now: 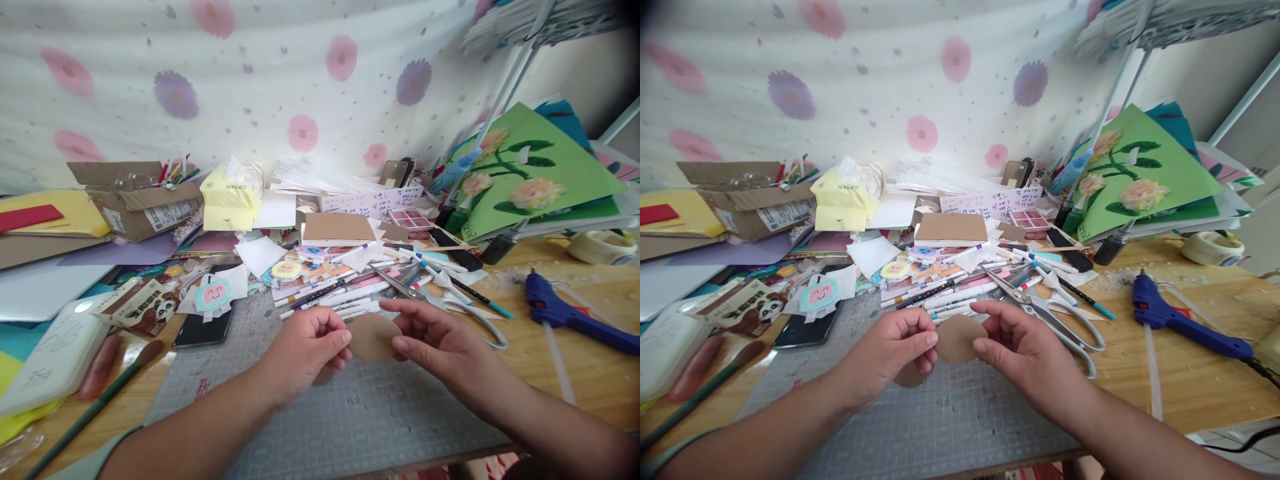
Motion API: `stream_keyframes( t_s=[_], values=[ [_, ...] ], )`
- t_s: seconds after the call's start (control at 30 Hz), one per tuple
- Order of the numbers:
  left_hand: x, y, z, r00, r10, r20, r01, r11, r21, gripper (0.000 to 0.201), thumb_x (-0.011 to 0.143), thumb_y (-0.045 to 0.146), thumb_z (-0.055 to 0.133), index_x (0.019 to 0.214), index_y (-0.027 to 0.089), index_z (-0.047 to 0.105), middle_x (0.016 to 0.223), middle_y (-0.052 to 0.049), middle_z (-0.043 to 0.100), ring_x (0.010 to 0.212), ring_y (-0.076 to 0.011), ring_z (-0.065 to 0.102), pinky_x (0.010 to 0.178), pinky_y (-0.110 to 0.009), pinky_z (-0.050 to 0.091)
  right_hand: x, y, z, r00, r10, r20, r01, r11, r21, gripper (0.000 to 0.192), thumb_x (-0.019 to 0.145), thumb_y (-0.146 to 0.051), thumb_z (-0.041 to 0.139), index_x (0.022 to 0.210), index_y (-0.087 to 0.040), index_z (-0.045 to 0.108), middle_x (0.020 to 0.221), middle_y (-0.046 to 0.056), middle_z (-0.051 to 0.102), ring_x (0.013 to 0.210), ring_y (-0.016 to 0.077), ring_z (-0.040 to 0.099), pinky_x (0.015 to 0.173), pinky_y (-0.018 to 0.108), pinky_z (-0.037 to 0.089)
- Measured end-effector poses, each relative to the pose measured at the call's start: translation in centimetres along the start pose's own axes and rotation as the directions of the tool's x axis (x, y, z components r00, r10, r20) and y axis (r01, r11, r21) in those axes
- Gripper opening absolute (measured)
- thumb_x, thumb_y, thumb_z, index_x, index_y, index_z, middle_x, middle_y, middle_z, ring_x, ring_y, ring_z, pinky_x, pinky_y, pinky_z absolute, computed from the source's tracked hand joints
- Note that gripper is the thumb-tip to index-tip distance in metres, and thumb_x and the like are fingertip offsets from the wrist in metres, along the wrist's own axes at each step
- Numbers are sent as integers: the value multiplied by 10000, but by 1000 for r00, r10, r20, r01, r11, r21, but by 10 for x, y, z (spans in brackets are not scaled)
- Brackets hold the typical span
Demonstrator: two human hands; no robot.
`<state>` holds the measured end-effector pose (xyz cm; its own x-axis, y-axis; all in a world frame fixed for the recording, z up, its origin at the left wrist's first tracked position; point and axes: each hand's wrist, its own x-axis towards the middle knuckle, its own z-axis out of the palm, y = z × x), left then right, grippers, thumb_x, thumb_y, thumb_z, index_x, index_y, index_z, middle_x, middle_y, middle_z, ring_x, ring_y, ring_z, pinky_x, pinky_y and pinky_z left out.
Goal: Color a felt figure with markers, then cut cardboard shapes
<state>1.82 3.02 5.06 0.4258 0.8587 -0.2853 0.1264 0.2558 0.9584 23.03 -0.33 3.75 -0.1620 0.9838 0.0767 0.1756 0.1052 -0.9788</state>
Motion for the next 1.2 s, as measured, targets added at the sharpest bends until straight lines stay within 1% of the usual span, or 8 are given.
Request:
stream_keyframes(
  t_s=[0.1,0.23,0.4,0.53,0.7,0.87,1.03,1.2],
  values=[
    [0,-1,0,1000,11,12,-11,999,43,220,764,341,621,682,166,517,565,16,598,505,-105,527,514,-217,388,3,1,5,998,55,-18,-55,998,25,301,777,-240,657,1075,-198,638,695,-25,617,629,128,593,581,234,509],
    [0,-1,-1,999,48,-9,-46,992,118,256,799,340,553,620,189,449,476,56,487,451,-88,418,472,-207,304,4,4,7,997,66,-43,-65,998,24,255,762,-246,658,1013,-203,658,684,-30,615,624,132,593,584,244,506],
    [-2,-1,-2,984,173,-50,-158,963,216,270,818,379,568,648,199,459,469,80,414,450,-89,329,464,-220,242,2,4,6,998,40,-43,-40,999,10,237,768,-246,645,1001,-205,656,691,-16,637,619,147,611,574,265,519],
    [-4,-2,-3,965,262,-10,-253,941,224,316,872,448,511,680,200,468,490,72,412,456,-94,327,463,-226,242,1,5,5,997,36,-71,-39,999,-35,246,763,-261,649,1001,-203,661,668,-18,627,610,155,613,556,263,518],
    [-6,-4,-4,961,261,92,-266,963,48,352,911,495,478,724,197,459,504,65,441,461,-87,322,466,-219,241,0,4,4,997,51,-65,-52,999,-6,241,747,-243,663,986,-211,668,692,-17,644,629,148,618,574,249,525],
    [-6,-6,-2,961,263,88,-251,960,-129,328,907,454,544,735,180,488,540,54,456,492,-80,336,490,-216,243,-2,1,2,995,80,-63,-77,996,45,239,736,-210,675,974,-220,676,675,-37,620,610,121,591,556,214,501],
    [-5,-3,1,959,251,132,-150,845,-514,225,922,308,545,758,162,498,560,47,461,499,-70,342,523,-224,259,-3,4,1,996,79,-45,-78,996,44,218,755,-215,670,971,-232,678,697,-29,635,629,128,595,569,221,499],
    [-5,-2,2,958,244,148,-111,795,-596,190,921,238,542,760,148,499,586,33,488,510,-64,360,533,-221,269,-5,8,0,994,106,-25,-105,994,37,223,772,-256,668,994,-235,671,755,-7,660,684,153,613,608,249,509]
  ],
)
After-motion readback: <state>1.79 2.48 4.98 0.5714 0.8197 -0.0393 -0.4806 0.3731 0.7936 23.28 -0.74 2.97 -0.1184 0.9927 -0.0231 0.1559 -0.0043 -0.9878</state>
